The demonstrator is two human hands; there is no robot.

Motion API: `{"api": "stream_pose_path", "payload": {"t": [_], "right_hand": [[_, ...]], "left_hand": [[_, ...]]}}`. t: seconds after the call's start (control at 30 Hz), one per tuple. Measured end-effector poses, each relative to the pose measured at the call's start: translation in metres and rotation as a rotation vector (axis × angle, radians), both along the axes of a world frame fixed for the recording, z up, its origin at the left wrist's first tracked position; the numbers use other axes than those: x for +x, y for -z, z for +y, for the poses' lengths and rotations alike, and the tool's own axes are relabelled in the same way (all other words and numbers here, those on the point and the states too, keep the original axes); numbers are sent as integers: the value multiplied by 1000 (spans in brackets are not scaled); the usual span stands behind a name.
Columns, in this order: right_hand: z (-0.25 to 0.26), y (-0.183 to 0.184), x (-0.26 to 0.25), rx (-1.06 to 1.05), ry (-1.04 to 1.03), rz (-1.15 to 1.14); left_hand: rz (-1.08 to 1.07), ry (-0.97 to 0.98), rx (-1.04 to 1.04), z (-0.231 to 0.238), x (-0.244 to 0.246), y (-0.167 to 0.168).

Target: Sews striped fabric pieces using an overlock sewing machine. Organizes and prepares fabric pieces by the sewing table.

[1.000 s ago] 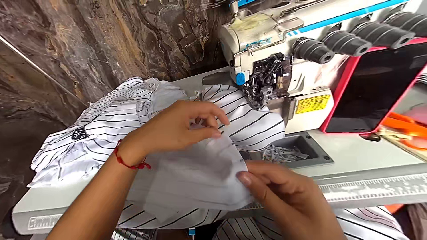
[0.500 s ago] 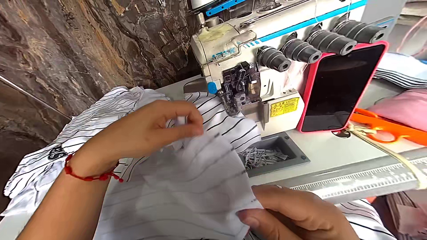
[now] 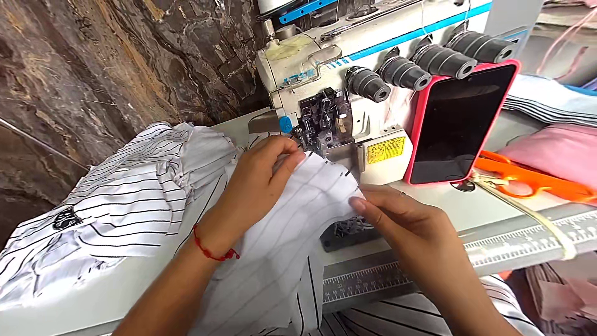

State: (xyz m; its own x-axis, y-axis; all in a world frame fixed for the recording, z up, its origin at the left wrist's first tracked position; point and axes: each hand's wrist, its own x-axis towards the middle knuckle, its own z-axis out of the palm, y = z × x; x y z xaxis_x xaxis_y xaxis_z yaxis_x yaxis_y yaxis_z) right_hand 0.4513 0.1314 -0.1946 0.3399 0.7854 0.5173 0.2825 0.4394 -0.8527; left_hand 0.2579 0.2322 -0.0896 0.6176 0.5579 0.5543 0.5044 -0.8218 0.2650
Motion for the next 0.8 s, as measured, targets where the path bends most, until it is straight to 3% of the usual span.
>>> {"api": "stream_pose_path", "payload": {"t": [0.17, 0.3, 0.47, 0.8], "right_hand": [[-15, -1, -8, 67, -163, 165], [-37, 0, -17, 37, -307, 287], [-49, 5, -30, -4, -283, 426], [-49, 7, -38, -27, -253, 524]], "left_hand": [[19, 13, -25, -5, 1, -5], [94, 14, 90, -6, 0, 1], [226, 82, 295, -4, 2, -5], [348, 120, 433, 2, 9, -13]]}}
